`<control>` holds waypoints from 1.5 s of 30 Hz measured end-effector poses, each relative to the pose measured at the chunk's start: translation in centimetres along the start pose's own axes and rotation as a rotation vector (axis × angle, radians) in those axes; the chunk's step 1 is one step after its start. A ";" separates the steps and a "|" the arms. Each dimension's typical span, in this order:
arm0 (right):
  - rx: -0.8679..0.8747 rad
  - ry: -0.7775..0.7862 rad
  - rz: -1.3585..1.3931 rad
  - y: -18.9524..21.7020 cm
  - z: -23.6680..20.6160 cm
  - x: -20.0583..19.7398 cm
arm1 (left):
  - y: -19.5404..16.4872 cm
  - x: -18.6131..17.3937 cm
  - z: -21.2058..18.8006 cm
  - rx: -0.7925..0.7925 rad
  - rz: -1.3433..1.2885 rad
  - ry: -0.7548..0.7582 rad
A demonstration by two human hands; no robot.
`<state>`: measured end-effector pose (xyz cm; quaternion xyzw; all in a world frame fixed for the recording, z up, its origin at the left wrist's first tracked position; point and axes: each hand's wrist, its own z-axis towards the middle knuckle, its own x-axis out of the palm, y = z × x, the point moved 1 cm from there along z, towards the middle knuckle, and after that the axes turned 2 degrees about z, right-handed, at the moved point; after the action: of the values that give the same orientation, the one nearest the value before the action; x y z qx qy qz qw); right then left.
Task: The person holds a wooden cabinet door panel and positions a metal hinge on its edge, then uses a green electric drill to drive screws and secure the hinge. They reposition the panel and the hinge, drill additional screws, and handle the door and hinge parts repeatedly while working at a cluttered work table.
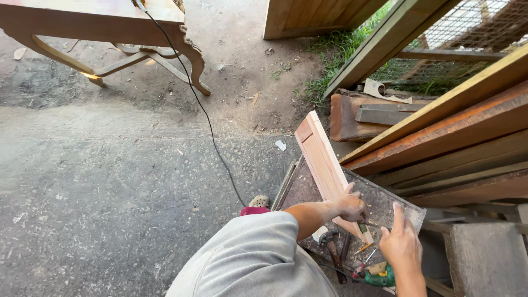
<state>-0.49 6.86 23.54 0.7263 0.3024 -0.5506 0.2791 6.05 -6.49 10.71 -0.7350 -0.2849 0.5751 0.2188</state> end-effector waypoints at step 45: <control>-0.192 0.093 -0.027 -3.3 -4.8 -0.2 | 0.1 8.7 0.2 0.247 -0.222 -0.263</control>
<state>0.06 12.55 24.67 0.7166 0.3763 -0.4886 0.3258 7.41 -0.74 4.26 -0.5854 -0.3176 0.6689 0.3302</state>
